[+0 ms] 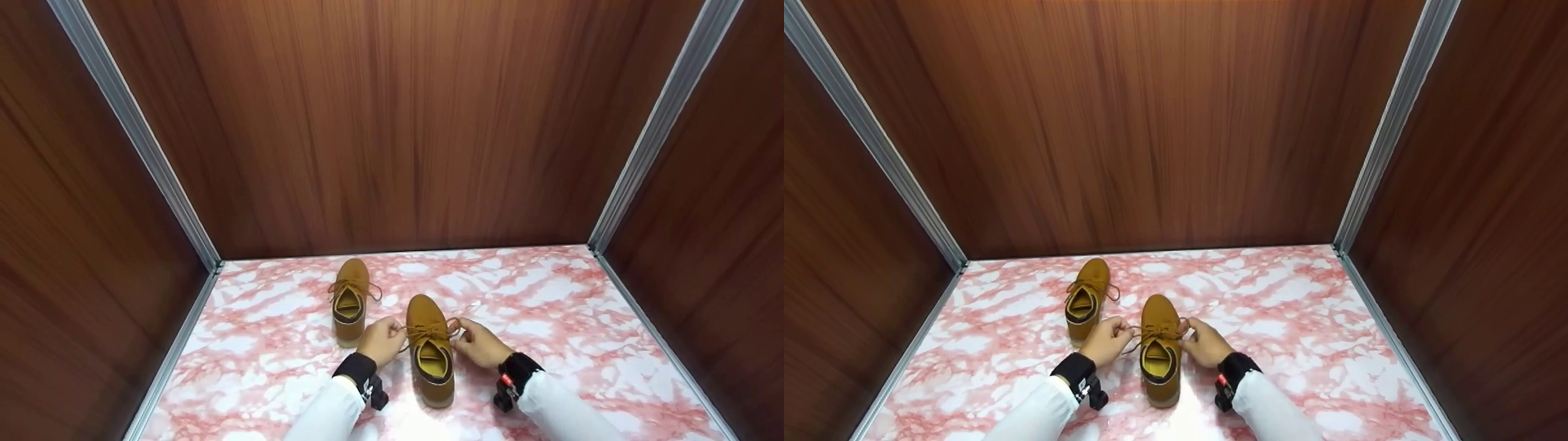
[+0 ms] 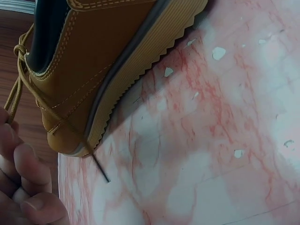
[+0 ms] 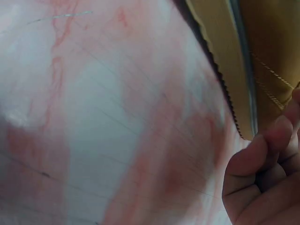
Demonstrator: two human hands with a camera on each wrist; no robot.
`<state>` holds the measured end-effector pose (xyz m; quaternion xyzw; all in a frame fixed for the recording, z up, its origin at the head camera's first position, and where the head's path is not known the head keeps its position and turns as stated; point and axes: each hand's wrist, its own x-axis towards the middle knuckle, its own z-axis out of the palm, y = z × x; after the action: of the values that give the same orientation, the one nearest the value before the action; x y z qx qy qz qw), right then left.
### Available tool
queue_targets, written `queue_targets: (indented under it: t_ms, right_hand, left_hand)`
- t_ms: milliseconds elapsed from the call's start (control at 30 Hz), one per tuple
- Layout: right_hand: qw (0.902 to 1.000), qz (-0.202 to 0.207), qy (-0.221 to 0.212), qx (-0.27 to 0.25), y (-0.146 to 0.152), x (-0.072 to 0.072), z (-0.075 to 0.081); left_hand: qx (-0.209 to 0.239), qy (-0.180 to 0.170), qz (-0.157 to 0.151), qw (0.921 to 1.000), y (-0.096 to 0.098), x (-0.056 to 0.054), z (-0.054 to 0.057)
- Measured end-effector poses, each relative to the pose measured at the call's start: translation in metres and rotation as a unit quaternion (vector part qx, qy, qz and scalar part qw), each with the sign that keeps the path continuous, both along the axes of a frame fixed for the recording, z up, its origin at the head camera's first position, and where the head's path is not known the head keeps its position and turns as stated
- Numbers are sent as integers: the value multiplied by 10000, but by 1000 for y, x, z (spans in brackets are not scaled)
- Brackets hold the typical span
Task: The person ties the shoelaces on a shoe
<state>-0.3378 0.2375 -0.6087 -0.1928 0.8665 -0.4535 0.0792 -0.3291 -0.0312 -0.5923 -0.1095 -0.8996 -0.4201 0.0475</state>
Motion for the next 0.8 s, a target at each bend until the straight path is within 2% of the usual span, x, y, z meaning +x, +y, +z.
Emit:
queue_targets:
  t_ms: [233, 400, 500, 633, 800]
  right_hand:
    - [9997, 121, 149, 136, 4, -2, -5]
    - [9996, 24, 243, 137, 11, -3, -3]
    - [9998, -12, 204, 88, 17, -2, -3]
    - [9994, -14, 211, 269, 22, -3, -3]
    - [9989, -102, -103, 439, 22, -5, 5]
  left_hand:
    - [44, -87, 5, 10000, 3, -1, 0]
    - [201, -168, -27, 9997, 5, -2, 0]
    - [366, -278, -140, 9988, 6, -2, 1]
    - [433, -359, -220, 9982, 8, -1, 2]
    - [408, -390, -299, 9980, 9, -1, 4]
